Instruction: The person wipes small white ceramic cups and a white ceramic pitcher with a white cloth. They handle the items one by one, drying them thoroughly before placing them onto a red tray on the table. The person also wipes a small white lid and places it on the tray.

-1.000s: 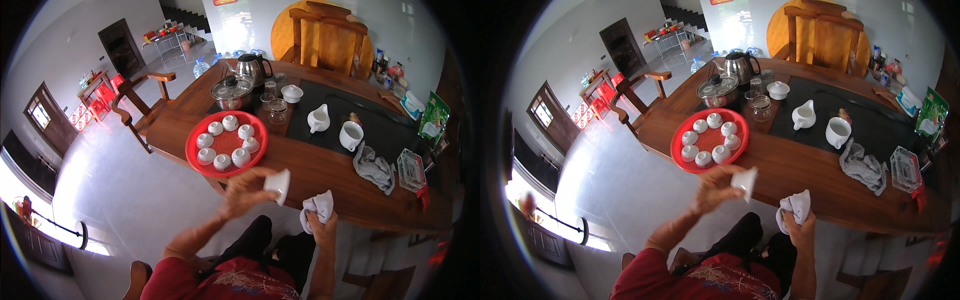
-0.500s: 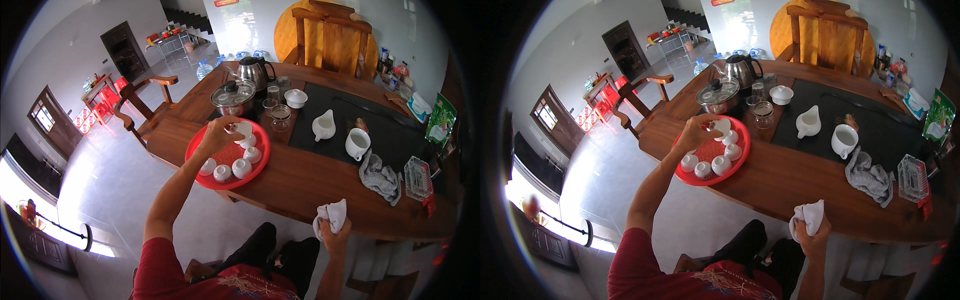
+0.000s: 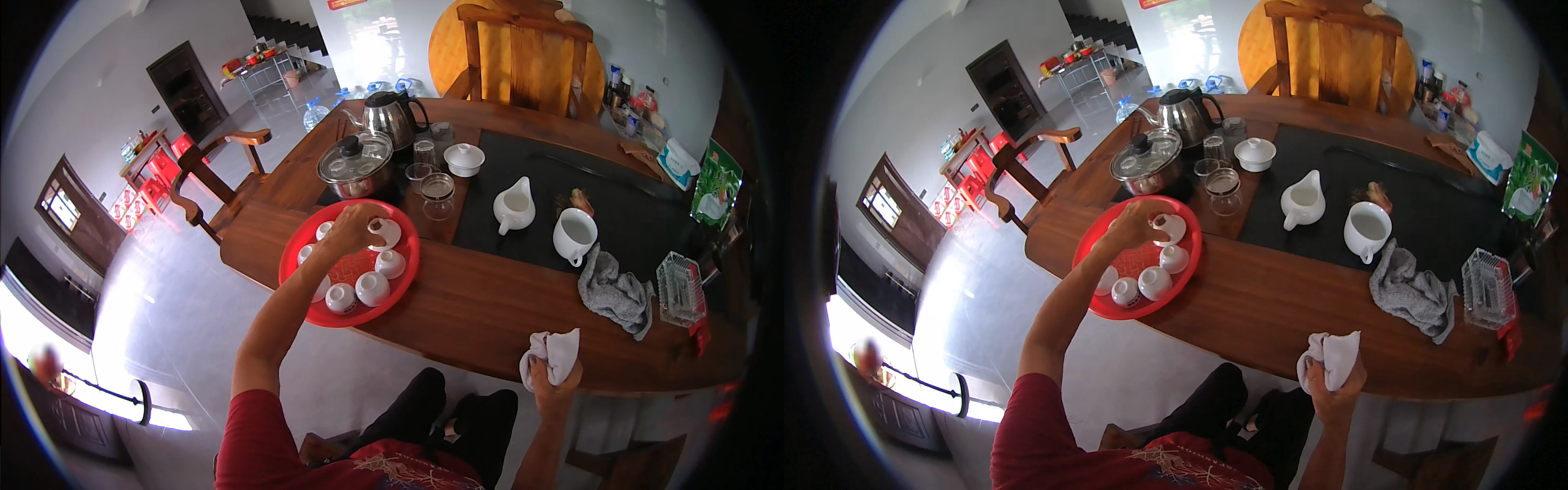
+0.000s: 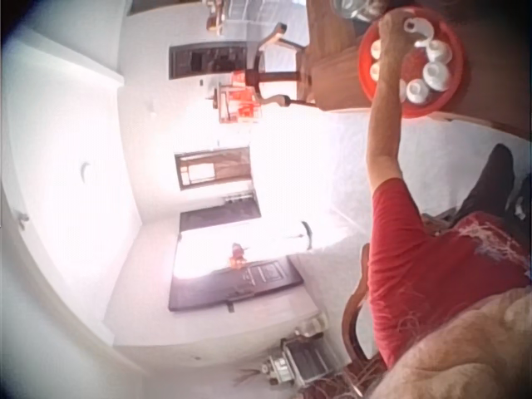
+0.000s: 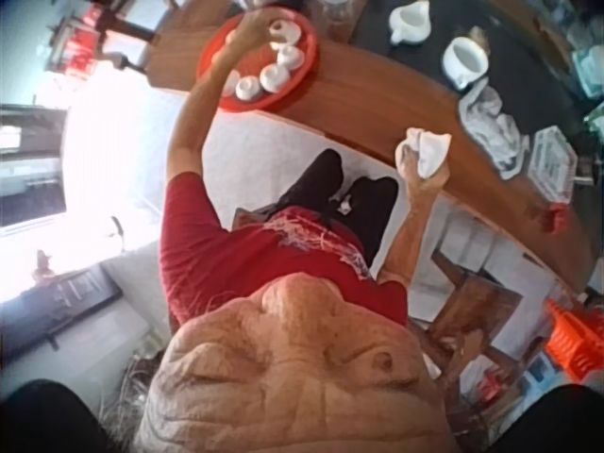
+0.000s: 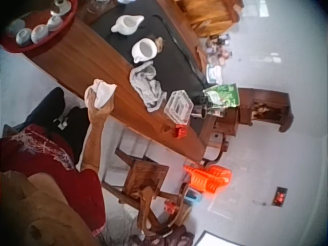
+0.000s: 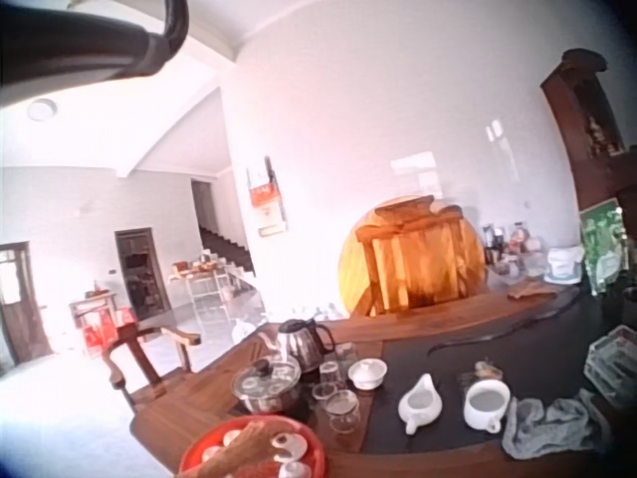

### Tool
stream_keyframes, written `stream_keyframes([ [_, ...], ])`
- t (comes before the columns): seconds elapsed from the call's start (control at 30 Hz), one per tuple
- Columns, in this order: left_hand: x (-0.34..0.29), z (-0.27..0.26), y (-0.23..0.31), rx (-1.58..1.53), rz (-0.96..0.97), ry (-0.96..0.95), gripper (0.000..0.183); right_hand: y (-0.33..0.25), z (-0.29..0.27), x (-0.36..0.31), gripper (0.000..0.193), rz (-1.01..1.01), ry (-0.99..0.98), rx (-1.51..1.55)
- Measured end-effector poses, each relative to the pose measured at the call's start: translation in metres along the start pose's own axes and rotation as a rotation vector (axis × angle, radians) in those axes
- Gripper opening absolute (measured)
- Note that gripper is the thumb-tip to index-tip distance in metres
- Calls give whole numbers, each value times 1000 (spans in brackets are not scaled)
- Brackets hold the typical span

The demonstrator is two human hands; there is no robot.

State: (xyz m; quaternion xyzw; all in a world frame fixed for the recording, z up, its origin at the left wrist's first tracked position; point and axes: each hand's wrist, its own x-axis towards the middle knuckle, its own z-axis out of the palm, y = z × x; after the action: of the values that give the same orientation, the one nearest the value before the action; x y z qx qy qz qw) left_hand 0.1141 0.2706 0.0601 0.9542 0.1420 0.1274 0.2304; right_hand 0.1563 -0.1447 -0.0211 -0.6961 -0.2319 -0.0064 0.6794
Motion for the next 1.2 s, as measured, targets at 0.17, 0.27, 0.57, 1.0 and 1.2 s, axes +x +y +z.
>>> stream_keyframes([
  [0.17, 2, 2, -5, 24, 22, -32, 50, -3, 0, 0, 34, -73, -31, -42],
  [0.27, 3, 1, -9, 22, 133, -17, 57, -4, 0, 1, 34, -94, -33, -9],
  [0.57, 14, 35, 104, -195, 295, 110, 55, -8, -3, 7, 35, -238, -45, -115],
  [1.0, 76, 148, 142, -930, -278, -115, 34, -11, -1, 9, 39, -293, 6, -149],
  [1.2, 70, 147, 130, -1337, -232, -70, 31, -12, 4, 8, 35, -271, 27, -116],
])
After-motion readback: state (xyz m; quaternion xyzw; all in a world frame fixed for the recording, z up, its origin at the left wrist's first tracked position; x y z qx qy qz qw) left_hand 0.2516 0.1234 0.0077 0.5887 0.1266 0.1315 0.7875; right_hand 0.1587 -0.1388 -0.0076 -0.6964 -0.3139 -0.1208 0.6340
